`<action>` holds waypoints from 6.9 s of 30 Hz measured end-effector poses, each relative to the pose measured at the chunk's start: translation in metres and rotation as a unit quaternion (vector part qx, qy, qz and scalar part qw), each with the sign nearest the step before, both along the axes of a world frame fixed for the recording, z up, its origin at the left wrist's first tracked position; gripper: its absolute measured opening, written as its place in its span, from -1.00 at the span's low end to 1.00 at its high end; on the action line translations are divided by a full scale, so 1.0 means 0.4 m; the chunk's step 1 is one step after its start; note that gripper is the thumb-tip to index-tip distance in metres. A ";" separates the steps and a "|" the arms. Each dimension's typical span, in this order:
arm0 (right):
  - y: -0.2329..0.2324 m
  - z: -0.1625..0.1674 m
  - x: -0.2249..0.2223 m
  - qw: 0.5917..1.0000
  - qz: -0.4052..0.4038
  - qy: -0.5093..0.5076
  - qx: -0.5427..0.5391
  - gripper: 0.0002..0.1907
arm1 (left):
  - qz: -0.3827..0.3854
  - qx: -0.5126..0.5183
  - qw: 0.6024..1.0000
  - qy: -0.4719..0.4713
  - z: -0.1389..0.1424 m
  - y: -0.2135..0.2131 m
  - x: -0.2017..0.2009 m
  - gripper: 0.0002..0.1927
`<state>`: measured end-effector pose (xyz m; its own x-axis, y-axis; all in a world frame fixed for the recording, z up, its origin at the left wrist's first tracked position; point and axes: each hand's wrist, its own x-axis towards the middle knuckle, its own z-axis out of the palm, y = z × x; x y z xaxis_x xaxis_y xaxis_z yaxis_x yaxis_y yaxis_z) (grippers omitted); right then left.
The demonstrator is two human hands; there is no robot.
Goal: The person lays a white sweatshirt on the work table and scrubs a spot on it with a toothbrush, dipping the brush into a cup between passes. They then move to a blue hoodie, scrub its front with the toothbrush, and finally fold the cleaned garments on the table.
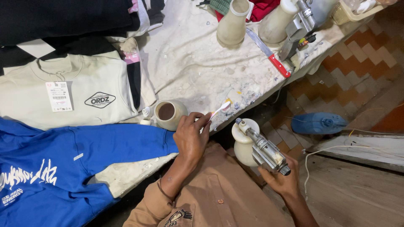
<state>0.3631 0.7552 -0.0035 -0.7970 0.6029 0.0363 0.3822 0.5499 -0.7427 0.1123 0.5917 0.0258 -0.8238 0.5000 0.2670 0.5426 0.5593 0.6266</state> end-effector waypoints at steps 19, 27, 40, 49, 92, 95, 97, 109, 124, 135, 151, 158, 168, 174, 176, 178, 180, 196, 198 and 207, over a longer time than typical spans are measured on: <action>0.034 -0.023 -0.005 0.999 0.001 -0.002 0.051 -0.56 | -0.018 0.023 1.000 -0.003 0.013 0.004 0.001 -0.80; 0.014 -0.006 -0.016 0.999 -0.004 -0.020 0.031 -0.59 | -0.019 0.009 1.000 -0.011 0.013 0.005 0.004 -0.81; 0.006 -0.019 -0.013 1.000 0.012 -0.005 0.026 -0.58 | -0.020 0.014 0.999 -0.030 0.008 0.006 0.015 -0.82; 0.017 -0.013 -0.027 0.999 0.000 -0.011 0.031 -0.57 | -0.020 0.017 0.999 -0.019 0.017 0.003 0.019 -0.81; 0.060 -0.222 -0.558 0.963 -0.072 0.234 -0.112 -0.65 | 0.137 0.179 0.969 -0.098 0.180 -0.318 0.000 -0.76; 0.030 -0.227 -0.641 0.931 -0.031 0.313 -0.187 -0.60 | 0.181 0.214 0.953 -0.114 0.166 -0.373 0.004 -0.76; 0.004 -0.237 -0.693 0.947 -0.062 0.246 -0.195 -0.60 | 0.200 0.240 0.936 -0.163 0.151 -0.414 0.013 -0.75; -0.064 -0.272 -0.721 0.984 -0.032 0.172 0.027 -0.41 | 0.252 0.293 0.874 -0.296 -0.074 -0.641 0.028 -0.69; -1.029 -0.180 -0.705 0.919 0.176 -0.095 -0.340 -0.54 | 0.066 0.455 0.738 -0.494 -0.287 -0.959 -0.225 -0.74; -1.045 -0.203 -0.890 0.973 0.177 -0.140 0.051 -0.69 | 0.007 -0.125 0.992 0.023 -0.358 -1.144 -0.527 0.03; -0.935 -0.216 -0.938 0.977 0.176 -0.122 0.029 -0.71 | -0.003 -0.143 0.990 0.011 -0.377 -1.139 -0.525 0.18; -0.934 -0.233 -0.943 0.969 0.222 -0.098 0.034 -0.75 | -0.006 -0.153 0.988 0.006 -0.386 -1.138 -0.521 0.20; -0.932 -0.225 -0.952 0.966 0.253 -0.059 -0.012 -0.77 | -0.004 -0.155 0.988 0.006 -0.387 -1.139 -0.522 0.20; -0.931 -0.248 -0.942 0.970 0.218 -0.103 -0.022 -0.73 | -0.008 -0.150 0.989 -0.001 -0.384 -1.138 -0.520 0.21; -0.933 -0.256 -0.942 0.963 0.225 -0.119 -0.090 -0.72 | -0.006 -0.152 0.988 0.005 -0.385 -1.139 -0.519 0.21; -0.931 -0.255 -0.940 0.948 0.255 -0.127 -0.143 -0.72 | -0.007 -0.147 0.989 0.016 -0.385 -1.139 -0.519 0.20; -0.926 -0.243 -0.926 0.973 0.213 -0.040 -0.073 -0.70 | -0.006 -0.154 0.988 0.018 -0.383 -1.138 -0.520 0.20; -0.803 -0.186 -0.831 0.979 -0.180 0.029 0.087 -0.42 | 0.011 -0.167 0.979 0.114 -0.314 -1.063 -0.410 -0.49; -0.768 -0.191 -0.876 0.975 -0.197 0.028 0.100 -0.41 | 0.016 -0.148 0.982 0.117 -0.315 -1.067 -0.412 -0.47; -0.802 -0.190 -0.902 0.971 -0.127 0.170 0.108 -0.77 | 0.131 -0.059 0.989 0.046 -0.329 -1.161 -0.398 -0.51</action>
